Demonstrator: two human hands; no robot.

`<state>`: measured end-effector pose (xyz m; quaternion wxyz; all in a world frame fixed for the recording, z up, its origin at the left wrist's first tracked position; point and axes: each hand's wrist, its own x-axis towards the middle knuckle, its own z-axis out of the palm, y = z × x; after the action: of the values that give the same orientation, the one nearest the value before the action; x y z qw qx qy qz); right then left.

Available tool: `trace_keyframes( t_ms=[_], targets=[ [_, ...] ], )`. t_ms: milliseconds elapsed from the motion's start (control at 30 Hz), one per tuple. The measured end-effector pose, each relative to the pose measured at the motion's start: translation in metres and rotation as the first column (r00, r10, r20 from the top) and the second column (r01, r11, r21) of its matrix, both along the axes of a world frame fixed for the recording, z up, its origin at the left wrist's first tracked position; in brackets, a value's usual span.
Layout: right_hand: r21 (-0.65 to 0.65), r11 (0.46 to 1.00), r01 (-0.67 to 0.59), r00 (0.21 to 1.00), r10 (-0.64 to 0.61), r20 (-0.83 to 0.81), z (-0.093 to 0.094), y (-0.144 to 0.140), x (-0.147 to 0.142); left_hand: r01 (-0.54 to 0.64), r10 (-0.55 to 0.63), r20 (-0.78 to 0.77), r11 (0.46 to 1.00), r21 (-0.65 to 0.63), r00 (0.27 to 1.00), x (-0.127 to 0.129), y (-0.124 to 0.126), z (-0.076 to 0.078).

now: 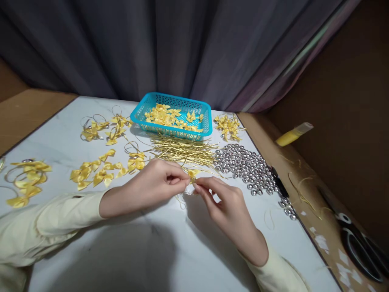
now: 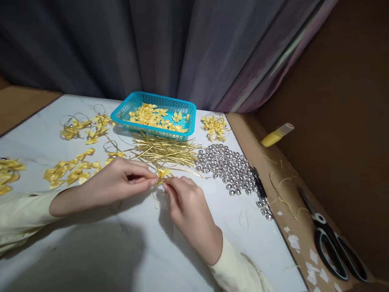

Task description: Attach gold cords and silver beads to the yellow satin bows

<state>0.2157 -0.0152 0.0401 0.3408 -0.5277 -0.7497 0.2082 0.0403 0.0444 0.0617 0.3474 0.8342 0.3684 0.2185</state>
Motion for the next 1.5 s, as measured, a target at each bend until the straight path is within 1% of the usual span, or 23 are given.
trace_keyframes(
  t_ms=[67,200,433,633,933,1233,1500],
  targets=[
    [0.009,1.0,-0.001,1.0,0.001,-0.019,0.0012,-0.0004,0.0001,-0.002,0.002,0.002,1.0,-0.004,1.0,-0.0003,0.0001,0.0005],
    [0.031,0.999,-0.007,0.999,0.008,-0.036,0.0019,0.0,0.0005,0.014,-0.014,0.012,0.999,0.032,1.0,-0.0005,0.0008,0.0005],
    [0.058,0.998,-0.013,1.0,0.014,-0.017,-0.0017,0.0001,0.0018,0.029,-0.03,0.018,0.997,0.067,0.999,-0.0003,0.0009,-0.0007],
    [0.072,0.997,-0.026,1.0,0.026,-0.003,-0.0003,-0.0001,0.0017,0.026,-0.027,0.019,0.996,0.09,0.999,-0.0001,0.0004,-0.0004],
    [0.09,0.995,-0.051,0.999,0.05,0.008,0.0004,-0.0008,0.0025,0.044,-0.046,0.013,0.996,0.084,0.999,0.0013,-0.0007,0.0025],
    [0.102,0.994,-0.047,0.999,0.048,-0.004,0.0002,-0.0014,0.0019,0.04,-0.041,0.01,0.995,0.091,0.999,0.0,-0.0004,0.0004],
    [0.097,0.994,-0.052,0.998,0.049,0.029,0.0003,-0.0019,0.0031,0.044,-0.046,0.014,0.995,0.092,0.999,0.0009,-0.0008,0.0011]
  ],
)
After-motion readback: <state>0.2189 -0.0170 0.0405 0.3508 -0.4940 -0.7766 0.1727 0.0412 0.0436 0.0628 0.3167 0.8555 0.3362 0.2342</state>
